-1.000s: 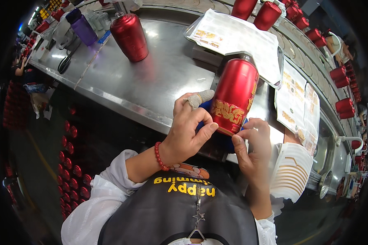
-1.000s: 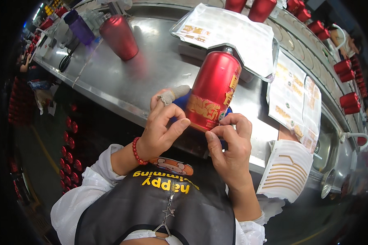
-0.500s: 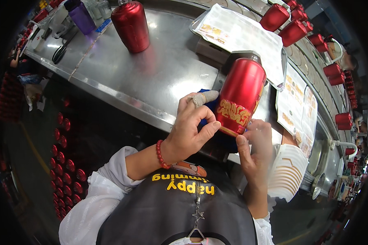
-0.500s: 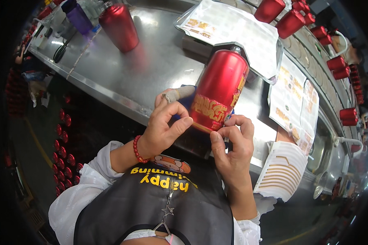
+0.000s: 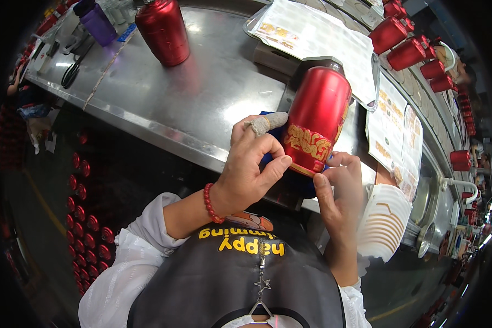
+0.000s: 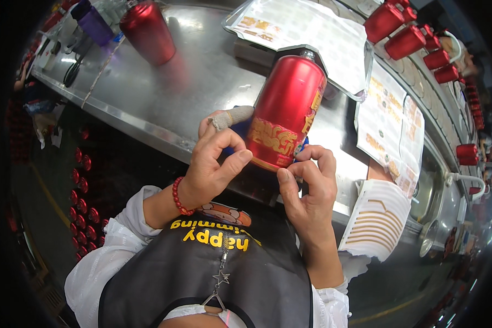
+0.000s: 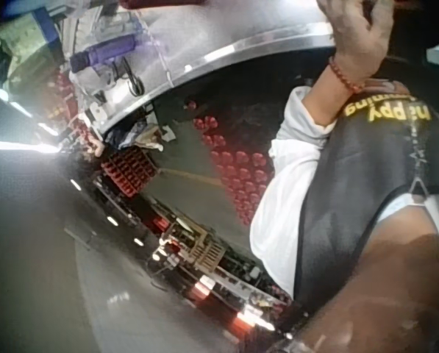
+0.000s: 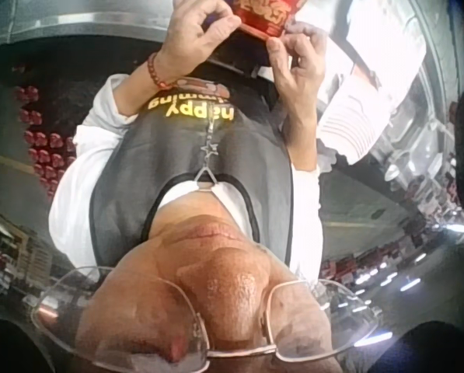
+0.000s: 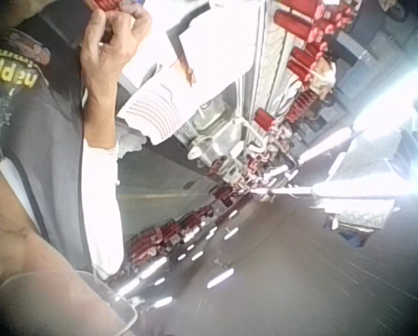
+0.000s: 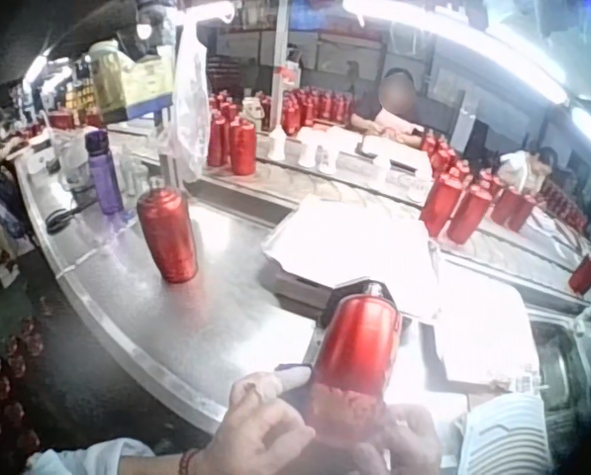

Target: The person applies printed labels to red cylindrical containers on a rotating stand. They smooth the labels with a green card, then use a wooden stick to press the edges. Finished containers are placed on a nearby tray.

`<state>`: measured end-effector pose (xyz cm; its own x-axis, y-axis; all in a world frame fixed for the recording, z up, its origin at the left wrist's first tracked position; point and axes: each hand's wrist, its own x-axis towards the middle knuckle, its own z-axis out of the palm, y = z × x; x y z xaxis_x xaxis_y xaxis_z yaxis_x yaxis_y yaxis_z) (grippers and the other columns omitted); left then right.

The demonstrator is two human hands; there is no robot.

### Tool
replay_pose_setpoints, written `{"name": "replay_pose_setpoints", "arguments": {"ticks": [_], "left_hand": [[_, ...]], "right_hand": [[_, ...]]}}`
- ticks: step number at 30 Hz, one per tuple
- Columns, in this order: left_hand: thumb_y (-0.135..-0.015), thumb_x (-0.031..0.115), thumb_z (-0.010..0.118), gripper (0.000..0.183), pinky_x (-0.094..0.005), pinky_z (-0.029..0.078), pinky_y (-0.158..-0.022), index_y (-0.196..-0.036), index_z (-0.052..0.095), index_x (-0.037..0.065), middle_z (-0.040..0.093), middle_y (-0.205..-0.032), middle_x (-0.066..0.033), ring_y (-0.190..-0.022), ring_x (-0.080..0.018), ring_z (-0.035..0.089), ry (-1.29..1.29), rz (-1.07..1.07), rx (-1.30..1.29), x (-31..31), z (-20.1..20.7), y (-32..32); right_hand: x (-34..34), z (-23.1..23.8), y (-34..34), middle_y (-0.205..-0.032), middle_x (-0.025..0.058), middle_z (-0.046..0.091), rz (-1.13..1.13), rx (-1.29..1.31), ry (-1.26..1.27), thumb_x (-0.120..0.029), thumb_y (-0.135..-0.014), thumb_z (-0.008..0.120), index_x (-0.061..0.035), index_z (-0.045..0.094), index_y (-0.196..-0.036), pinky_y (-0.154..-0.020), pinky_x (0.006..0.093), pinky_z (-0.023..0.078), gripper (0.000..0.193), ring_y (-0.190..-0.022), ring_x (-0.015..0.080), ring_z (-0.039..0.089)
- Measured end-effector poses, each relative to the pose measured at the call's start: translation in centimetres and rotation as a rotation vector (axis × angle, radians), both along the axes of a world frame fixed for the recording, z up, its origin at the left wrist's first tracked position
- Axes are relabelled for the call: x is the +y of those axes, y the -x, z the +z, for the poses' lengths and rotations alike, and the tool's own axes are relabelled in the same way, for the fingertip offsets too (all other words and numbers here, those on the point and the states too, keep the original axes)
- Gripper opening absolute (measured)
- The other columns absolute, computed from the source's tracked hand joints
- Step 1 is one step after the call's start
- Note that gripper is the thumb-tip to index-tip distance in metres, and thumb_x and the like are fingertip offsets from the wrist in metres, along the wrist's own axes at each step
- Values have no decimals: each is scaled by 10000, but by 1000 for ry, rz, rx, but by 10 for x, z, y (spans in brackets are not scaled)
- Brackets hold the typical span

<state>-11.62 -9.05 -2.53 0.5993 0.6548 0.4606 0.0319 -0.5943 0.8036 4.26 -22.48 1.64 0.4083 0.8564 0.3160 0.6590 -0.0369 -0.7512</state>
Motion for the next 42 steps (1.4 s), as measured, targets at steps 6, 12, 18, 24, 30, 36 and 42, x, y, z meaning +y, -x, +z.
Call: {"name": "replay_pose_setpoints", "arguments": {"ticks": [6,12,18,24,30,36,42], "left_hand": [[-861,166,741,159,-507,311,-1097,-865,612,74,588,-1278,-213,-1239,-404,424,-6,11,-1,-1,0,0],[-853,154,741,156,-509,307,-1104,-865,607,73,597,-1231,-203,-1243,-403,429,-18,15,-1,-1,1,-1],[-853,147,737,154,-502,296,-1121,-863,603,72,577,-1328,-221,-1258,-409,427,7,14,-9,0,0,0],[-869,154,722,141,-481,306,-1109,-871,606,73,579,-1344,-212,-1251,-397,435,61,14,2,1,-5,3],[-876,89,669,172,-462,295,-1115,-1044,700,101,689,-1193,-117,-1185,-302,513,-121,135,-38,-8,-16,19],[-847,64,666,405,-451,274,-1133,-1236,732,156,748,-1077,-18,-1149,-206,542,-354,75,-39,-21,-31,29],[-1011,252,595,361,-386,367,-1063,-1263,625,-4,661,-1184,-110,-1164,-275,503,143,38,-94,-8,-23,17]], "right_hand": [[-1,-1,0,-1043,138,536,-13,37,30,-56,-838,749,4,633,-823,-724,299,469,132,-903,214,555],[0,-1,-1,-1056,133,532,-5,40,21,-53,-843,745,8,630,-820,-695,281,475,132,-874,192,557],[2,-1,1,-1048,133,527,-14,55,41,-63,-840,745,2,620,-812,-684,283,459,143,-868,193,549],[1,-4,0,-1038,136,518,-12,60,40,-81,-840,743,-8,615,-815,-770,316,445,150,-927,226,534],[2,-1,1,-1030,137,512,-5,83,53,-99,-847,743,-8,610,-817,-809,322,435,164,-961,236,521],[0,-3,-1,-1013,137,503,19,73,56,-118,-857,738,-9,596,-808,-836,335,427,186,-983,249,513],[0,-6,-4,-1006,132,501,27,46,53,-126,-859,744,-13,593,-804,-859,332,420,196,-990,251,508]]}}
